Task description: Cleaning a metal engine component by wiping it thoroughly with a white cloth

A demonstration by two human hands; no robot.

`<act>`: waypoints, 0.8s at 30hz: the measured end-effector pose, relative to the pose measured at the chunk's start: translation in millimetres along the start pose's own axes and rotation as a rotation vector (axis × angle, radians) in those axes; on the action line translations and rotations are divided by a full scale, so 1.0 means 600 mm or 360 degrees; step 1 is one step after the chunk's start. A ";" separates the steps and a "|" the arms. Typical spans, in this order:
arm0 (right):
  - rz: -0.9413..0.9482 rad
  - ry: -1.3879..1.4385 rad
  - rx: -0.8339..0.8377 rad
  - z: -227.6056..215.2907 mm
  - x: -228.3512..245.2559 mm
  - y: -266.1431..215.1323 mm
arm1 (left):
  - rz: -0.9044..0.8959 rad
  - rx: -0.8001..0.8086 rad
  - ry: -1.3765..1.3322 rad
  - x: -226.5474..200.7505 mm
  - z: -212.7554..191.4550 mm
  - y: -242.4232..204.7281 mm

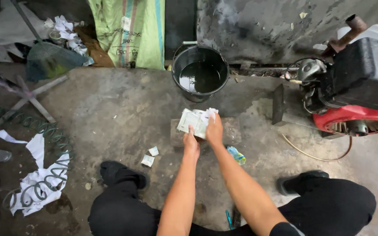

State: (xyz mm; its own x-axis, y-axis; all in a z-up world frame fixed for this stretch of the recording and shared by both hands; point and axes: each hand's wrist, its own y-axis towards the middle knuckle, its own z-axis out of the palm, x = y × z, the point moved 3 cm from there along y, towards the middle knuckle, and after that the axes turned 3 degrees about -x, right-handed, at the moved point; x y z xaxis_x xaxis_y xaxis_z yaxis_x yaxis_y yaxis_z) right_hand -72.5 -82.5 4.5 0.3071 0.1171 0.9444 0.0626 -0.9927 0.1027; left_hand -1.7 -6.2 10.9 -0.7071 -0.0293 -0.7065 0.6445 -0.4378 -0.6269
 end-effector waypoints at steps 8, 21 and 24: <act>-0.0818 -0.0427 -0.0229 -0.029 0.065 -0.137 | 0.0194 0.0023 0.0608 0.024 -0.035 0.039; -0.0651 -0.0273 -0.0062 -0.056 0.004 -0.112 | -0.0193 0.0187 -0.0064 -0.013 -0.009 -0.004; -0.0472 -0.0116 -0.0012 -0.042 -0.003 -0.071 | -0.0195 0.0212 -0.0069 0.020 -0.020 0.042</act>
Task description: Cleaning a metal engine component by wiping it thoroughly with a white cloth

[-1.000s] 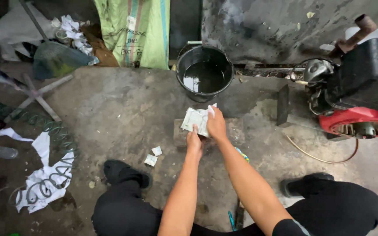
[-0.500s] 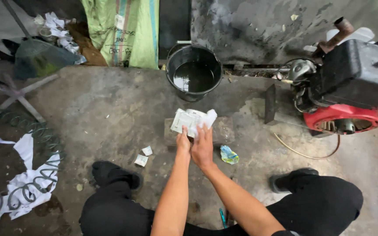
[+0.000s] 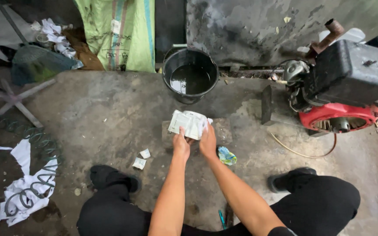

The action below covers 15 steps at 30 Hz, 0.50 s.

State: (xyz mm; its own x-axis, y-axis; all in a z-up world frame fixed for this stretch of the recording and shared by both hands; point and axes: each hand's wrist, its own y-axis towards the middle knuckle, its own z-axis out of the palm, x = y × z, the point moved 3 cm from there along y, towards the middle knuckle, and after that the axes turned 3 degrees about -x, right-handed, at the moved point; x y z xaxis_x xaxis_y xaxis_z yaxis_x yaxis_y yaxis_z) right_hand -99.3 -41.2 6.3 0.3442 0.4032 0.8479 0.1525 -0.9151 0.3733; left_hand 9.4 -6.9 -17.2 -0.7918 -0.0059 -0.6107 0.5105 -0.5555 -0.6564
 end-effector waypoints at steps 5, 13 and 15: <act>0.0119 -0.0087 -0.0068 0.034 -0.097 -0.005 | 0.0009 -0.0017 0.0017 0.002 0.002 0.005; 0.0050 -0.0210 -0.0317 0.000 0.024 -0.071 | 0.0044 -0.0172 -0.0072 -0.014 0.000 -0.017; 0.0071 -0.0131 -0.0270 0.005 0.016 -0.055 | 0.0068 -0.0132 -0.0035 -0.006 0.004 -0.008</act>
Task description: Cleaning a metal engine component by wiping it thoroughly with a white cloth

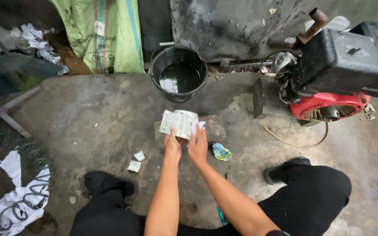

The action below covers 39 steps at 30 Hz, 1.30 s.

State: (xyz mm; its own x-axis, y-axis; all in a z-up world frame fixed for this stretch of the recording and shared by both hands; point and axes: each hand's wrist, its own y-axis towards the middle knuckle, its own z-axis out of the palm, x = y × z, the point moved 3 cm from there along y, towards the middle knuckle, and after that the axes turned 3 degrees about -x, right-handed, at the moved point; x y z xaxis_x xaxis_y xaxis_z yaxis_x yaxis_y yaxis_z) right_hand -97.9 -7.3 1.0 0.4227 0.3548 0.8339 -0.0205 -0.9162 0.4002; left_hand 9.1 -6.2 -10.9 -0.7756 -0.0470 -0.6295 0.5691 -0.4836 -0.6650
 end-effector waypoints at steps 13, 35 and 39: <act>-0.0130 -0.0030 -0.0033 -0.020 -0.023 -0.011 | -0.0111 -0.0203 -0.0024 -0.009 0.042 -0.066; 0.0233 0.0027 0.0402 0.017 0.001 0.041 | -0.0321 -0.0485 -0.0537 -0.140 0.077 -0.189; -0.0267 -0.0601 0.0614 0.008 0.021 0.045 | -0.0373 -0.0142 -0.0669 -0.014 -0.018 -0.009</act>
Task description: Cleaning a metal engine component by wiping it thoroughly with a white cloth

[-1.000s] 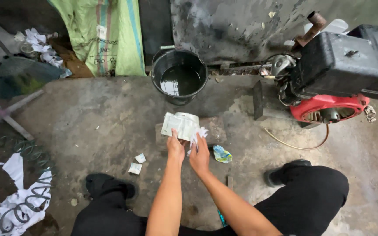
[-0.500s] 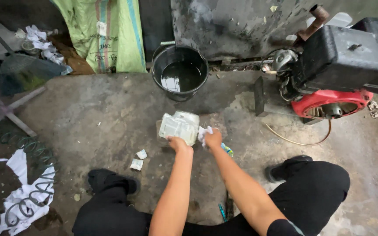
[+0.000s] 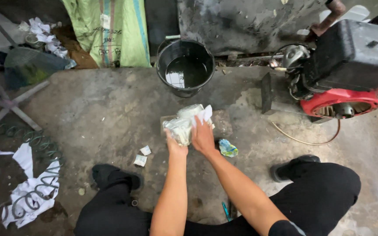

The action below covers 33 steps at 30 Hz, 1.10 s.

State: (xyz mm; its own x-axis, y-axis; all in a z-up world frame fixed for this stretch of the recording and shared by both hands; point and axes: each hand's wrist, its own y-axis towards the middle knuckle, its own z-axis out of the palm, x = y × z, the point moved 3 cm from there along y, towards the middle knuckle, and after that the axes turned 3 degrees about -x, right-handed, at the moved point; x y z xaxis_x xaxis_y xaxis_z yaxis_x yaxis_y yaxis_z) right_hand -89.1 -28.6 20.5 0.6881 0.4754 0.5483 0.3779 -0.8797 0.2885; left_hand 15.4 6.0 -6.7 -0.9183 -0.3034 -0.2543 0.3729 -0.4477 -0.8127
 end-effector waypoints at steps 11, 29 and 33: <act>-0.0012 0.0133 -0.0017 0.017 -0.008 -0.023 | 0.0096 -0.0478 0.0366 0.032 0.028 0.049; -0.0053 0.0512 0.0211 0.014 -0.021 0.066 | 0.0166 -0.0582 0.0457 0.047 -0.012 -0.025; -0.0442 0.0277 0.0087 0.011 -0.017 0.096 | 0.0239 -0.0593 0.0593 0.051 0.006 -0.046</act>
State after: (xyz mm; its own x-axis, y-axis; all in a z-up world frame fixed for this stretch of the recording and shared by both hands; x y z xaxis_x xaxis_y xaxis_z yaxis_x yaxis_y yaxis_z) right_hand -70.5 -84.0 26.3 0.4397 0.6841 0.5820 0.5722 -0.7128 0.4055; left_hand -22.6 6.2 10.0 -0.8688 0.0078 -0.4951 0.4933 -0.0734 -0.8668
